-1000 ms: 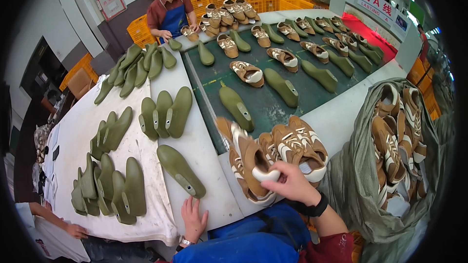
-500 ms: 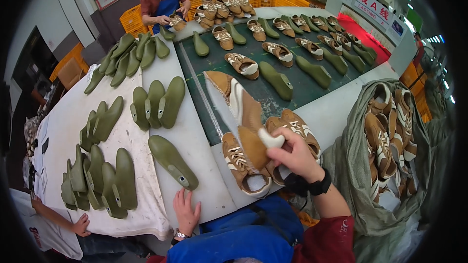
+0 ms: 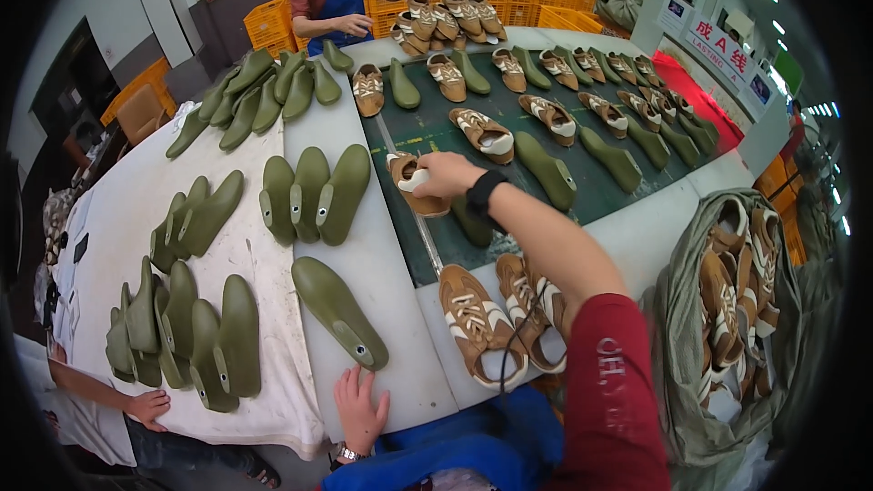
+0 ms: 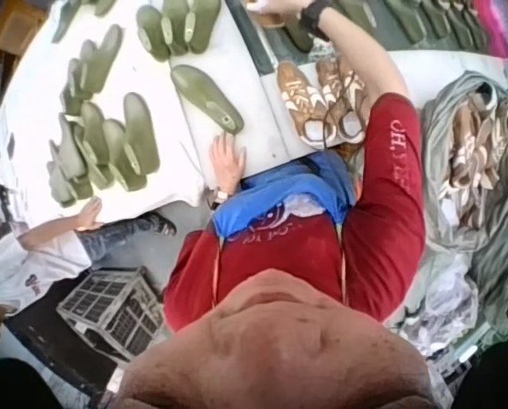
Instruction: Organize shoe lasts on a table and sort finished shoe uppers from a large bag onto a conveyor belt line.
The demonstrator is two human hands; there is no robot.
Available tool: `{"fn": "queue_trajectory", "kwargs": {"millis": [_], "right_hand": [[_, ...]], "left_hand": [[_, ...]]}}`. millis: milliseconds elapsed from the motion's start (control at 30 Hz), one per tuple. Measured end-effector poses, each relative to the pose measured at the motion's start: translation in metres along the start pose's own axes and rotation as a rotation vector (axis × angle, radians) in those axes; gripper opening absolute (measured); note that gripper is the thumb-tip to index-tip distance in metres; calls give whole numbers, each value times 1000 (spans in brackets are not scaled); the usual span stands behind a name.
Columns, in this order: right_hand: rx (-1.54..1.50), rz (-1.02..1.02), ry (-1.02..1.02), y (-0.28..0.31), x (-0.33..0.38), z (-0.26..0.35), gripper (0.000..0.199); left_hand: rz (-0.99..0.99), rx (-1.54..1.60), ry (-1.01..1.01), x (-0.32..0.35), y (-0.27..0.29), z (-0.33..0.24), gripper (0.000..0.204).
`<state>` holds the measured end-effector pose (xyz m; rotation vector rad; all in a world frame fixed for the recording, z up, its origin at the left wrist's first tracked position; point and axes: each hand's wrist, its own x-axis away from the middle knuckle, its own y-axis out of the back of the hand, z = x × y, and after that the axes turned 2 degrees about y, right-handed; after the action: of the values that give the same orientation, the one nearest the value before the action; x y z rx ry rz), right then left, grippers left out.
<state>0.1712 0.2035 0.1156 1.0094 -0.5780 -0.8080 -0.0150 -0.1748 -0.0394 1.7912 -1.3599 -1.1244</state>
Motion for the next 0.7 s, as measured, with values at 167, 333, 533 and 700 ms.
{"fn": "queue_trajectory", "kwargs": {"millis": [167,333,533,700], "right_hand": [[-33,-136,-197,-62,-68,-7,43],[-208,-359,-151,-115,-86,-49,51],[-113,18,124,-102,-52,34,42],[36,364,496,-128,30,159,47]], "left_hand": [[35,0,51,3,6,0,47],[56,9,38,-2,1,-3,49],[14,41,13,2,-5,4,50],[-86,-8,-22,4,20,-19,41]]}}
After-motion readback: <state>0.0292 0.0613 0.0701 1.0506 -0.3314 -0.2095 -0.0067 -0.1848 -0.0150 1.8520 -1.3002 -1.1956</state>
